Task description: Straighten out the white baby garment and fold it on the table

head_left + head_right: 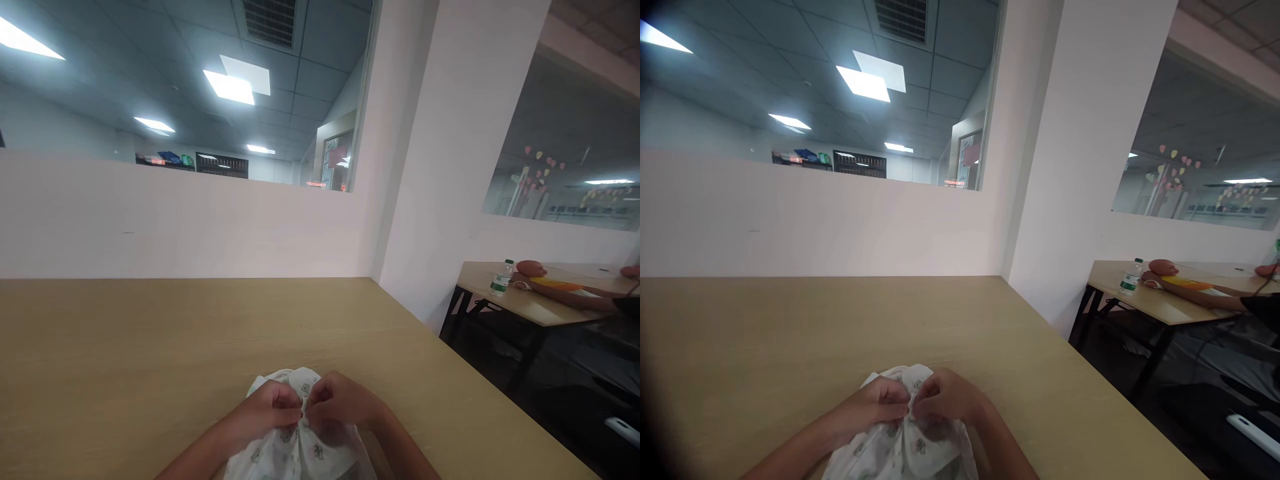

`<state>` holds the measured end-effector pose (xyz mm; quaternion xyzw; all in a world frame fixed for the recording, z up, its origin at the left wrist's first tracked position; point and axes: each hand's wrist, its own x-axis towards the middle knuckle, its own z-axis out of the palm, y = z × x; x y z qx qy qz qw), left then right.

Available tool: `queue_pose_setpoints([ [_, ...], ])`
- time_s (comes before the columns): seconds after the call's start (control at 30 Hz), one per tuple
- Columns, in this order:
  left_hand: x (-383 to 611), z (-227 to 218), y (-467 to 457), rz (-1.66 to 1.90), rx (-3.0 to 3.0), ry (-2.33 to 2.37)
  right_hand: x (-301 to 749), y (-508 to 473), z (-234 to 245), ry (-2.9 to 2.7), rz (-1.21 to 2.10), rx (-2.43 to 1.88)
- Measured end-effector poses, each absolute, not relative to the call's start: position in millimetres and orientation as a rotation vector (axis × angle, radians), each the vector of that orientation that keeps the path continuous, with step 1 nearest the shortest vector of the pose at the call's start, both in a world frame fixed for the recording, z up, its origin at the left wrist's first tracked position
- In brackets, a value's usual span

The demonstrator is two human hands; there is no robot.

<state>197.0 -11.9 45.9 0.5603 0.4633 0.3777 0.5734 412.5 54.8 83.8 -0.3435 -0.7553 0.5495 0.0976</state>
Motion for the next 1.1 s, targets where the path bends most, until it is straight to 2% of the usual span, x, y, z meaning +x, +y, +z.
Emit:
queue_pose_setpoints([
  [0.13, 204, 44, -12, 0.917, 1.504, 1.125, 419, 53, 95, -2.341, 1.519, -1.1],
  [0.23, 201, 53, -10, 1.018, 1.595, 1.161, 423, 60, 96, -2.168, 1.456, -1.077],
  [0.37, 176, 69, -3, 1.115, 1.851, 1.431, 421, 80, 79, -1.963, 1.068, -1.073],
  [0.47, 150, 71, 3, 0.985, 2.009, 1.8, 417, 91, 59, -2.032, 0.721, -1.164],
  [0.53, 138, 65, 5, 0.798, 2.005, 1.983, 414, 92, 48, -2.106, 0.643, -1.21],
  [0.63, 131, 54, 6, 0.6, 1.982, 2.011, 408, 86, 39, -2.19, 0.638, -1.203],
  [0.8, 135, 52, 9, 0.675, 1.988, 1.831, 402, 73, 45, -2.217, 0.775, -1.118],
  [0.93, 139, 76, 5, 0.935, 1.914, 1.657, 404, 69, 68, -2.056, 1.079, -0.984],
  [1.1, 154, 113, -13, 1.306, 1.731, 1.673, 409, 52, 99, -1.87, 1.223, -0.702],
])
